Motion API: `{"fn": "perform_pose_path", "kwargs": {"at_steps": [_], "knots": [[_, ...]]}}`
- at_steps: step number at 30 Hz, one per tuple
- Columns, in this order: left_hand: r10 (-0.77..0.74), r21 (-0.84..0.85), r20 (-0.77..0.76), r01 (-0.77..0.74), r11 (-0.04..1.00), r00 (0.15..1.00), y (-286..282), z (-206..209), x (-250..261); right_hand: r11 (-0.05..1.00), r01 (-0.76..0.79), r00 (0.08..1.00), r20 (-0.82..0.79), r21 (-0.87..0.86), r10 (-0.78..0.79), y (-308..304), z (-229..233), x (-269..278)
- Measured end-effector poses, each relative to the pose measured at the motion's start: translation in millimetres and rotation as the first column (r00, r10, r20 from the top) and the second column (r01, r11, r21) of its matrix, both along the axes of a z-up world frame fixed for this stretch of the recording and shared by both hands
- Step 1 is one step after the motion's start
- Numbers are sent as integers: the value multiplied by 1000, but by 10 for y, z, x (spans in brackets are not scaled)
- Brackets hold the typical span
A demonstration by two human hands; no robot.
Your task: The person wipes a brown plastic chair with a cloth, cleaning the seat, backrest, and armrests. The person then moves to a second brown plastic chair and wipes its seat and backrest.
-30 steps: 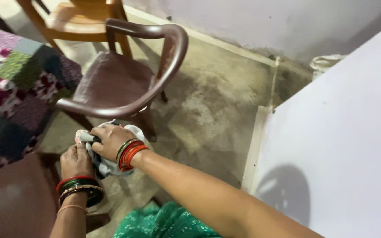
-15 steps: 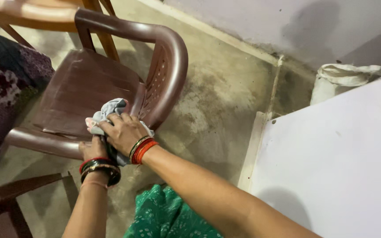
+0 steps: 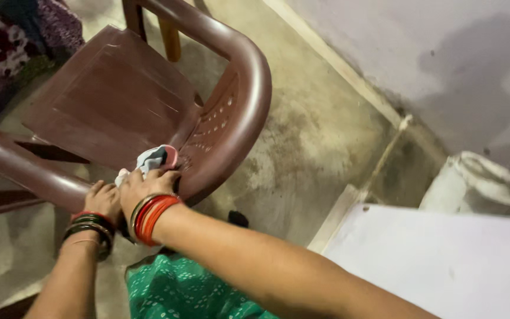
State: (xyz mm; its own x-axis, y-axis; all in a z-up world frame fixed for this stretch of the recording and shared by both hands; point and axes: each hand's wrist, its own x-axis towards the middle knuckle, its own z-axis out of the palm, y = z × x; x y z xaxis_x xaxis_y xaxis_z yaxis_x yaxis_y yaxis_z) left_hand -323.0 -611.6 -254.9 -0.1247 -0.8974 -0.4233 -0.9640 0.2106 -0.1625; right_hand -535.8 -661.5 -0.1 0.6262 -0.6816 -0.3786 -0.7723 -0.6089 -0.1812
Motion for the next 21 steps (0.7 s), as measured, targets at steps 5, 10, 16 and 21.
{"fn": "perform_pose_path", "kwargs": {"at_steps": [5,10,16,21], "knots": [[169,178,3,-167,970,986,-20,748,-222,956,-150,980,91,-250,178,200,-179,-126],[384,248,-50,-361,899,922,228,1007,-63,934,-232,930,220,-273,295,421,-140,36],[291,75,17,-291,954,957,878,564,603,970,-239,902,381,46,204,594,-117,435],[294,-82,52,-289,954,954,1378,101,823,928,-370,865,377,36,330,661,-29,384]]}}
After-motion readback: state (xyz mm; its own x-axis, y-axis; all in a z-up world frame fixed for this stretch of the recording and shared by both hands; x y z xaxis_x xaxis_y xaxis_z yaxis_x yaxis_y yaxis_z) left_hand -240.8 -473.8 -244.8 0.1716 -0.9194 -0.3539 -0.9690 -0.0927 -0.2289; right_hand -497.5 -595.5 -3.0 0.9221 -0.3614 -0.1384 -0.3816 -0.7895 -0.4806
